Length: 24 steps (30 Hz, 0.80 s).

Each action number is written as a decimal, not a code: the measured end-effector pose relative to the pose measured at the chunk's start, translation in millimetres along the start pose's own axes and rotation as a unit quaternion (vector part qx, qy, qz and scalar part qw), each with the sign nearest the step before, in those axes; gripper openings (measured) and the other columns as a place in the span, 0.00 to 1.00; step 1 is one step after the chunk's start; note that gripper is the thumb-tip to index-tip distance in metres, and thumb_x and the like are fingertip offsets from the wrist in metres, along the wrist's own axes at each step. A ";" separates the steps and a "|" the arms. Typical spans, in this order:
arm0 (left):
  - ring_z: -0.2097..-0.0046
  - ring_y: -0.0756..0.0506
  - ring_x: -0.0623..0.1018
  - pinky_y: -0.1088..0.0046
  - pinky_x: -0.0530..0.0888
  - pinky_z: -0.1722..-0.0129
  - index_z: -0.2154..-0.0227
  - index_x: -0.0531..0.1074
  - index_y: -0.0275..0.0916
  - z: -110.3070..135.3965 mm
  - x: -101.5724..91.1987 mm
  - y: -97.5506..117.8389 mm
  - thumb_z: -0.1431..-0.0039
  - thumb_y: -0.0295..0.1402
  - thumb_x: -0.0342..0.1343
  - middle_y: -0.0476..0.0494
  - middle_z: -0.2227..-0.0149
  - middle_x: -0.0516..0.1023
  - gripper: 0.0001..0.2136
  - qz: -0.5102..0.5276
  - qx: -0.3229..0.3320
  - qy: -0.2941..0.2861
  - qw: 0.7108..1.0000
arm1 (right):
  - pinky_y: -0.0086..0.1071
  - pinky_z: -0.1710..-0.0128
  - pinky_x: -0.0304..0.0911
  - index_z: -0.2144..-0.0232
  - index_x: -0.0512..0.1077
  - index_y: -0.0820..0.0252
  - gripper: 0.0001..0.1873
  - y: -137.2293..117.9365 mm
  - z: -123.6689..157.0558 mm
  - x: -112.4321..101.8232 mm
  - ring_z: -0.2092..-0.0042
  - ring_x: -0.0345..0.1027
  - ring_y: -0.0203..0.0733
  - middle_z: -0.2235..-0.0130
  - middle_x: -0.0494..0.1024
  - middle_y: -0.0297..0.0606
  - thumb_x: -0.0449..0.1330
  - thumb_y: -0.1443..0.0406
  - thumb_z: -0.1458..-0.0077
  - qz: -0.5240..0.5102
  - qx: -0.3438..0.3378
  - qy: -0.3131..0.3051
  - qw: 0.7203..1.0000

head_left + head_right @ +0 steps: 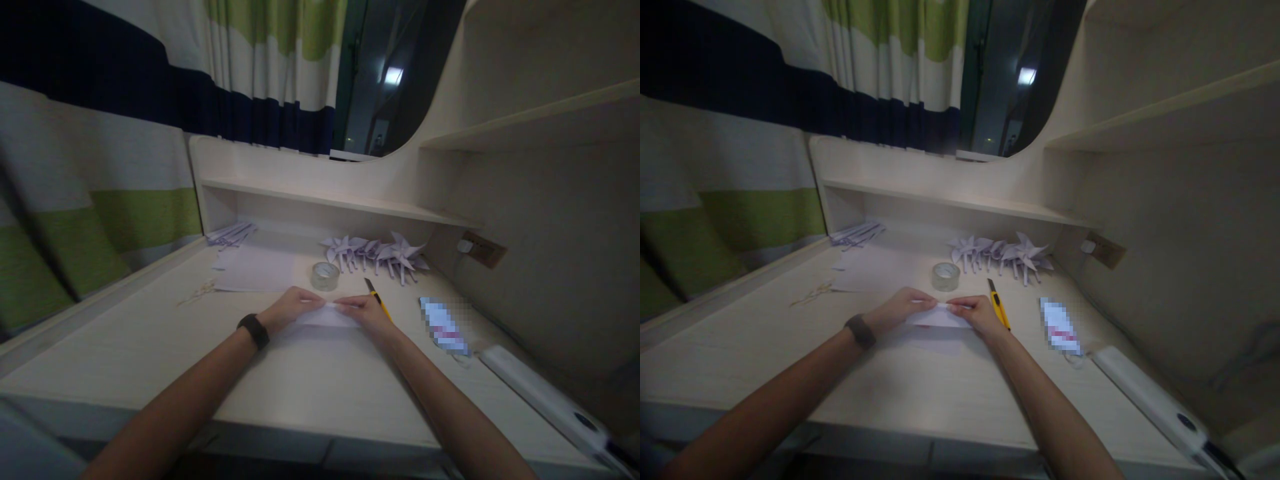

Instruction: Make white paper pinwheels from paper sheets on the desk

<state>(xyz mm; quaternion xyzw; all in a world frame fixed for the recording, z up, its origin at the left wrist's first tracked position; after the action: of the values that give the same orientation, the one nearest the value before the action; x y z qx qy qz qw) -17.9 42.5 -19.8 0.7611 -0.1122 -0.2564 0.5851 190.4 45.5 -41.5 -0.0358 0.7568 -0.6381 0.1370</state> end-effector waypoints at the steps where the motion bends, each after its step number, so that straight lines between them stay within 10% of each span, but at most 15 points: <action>1: 0.69 0.46 0.74 0.72 0.68 0.68 0.70 0.79 0.31 -0.3 -0.9 0.4 0.47 0.44 0.58 0.42 0.70 0.79 0.17 -0.015 0.006 0.004 1.000 | 0.34 0.64 0.61 0.65 0.80 0.62 0.19 -0.1 0.1 0.4 0.66 0.70 0.41 0.65 0.81 0.43 0.69 0.57 0.60 -0.009 0.007 -0.003 1.000; 24: 0.65 0.44 0.77 0.65 0.75 0.66 0.59 0.77 0.33 -1.8 -5.2 -7.3 0.51 0.40 0.63 0.37 0.61 0.79 0.19 0.105 -0.047 -0.028 0.993 | 0.31 0.73 0.60 0.66 0.79 0.65 0.23 -1.7 -1.6 -1.8 0.74 0.67 0.38 0.72 0.80 0.41 0.68 0.52 0.61 -0.034 0.034 -0.008 0.999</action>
<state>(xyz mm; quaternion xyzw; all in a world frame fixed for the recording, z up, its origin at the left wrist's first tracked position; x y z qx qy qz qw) -22.2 48.5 -25.1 0.7090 -0.1958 -0.2197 0.6408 191.6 47.1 -39.4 -0.0620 0.7321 -0.6672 0.1225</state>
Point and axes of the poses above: each hand's wrist, its own z-axis away from the middle knuckle, its own x-axis out of the palm, y = z × x, the point moved 2 cm from there along -z, towards the middle knuckle
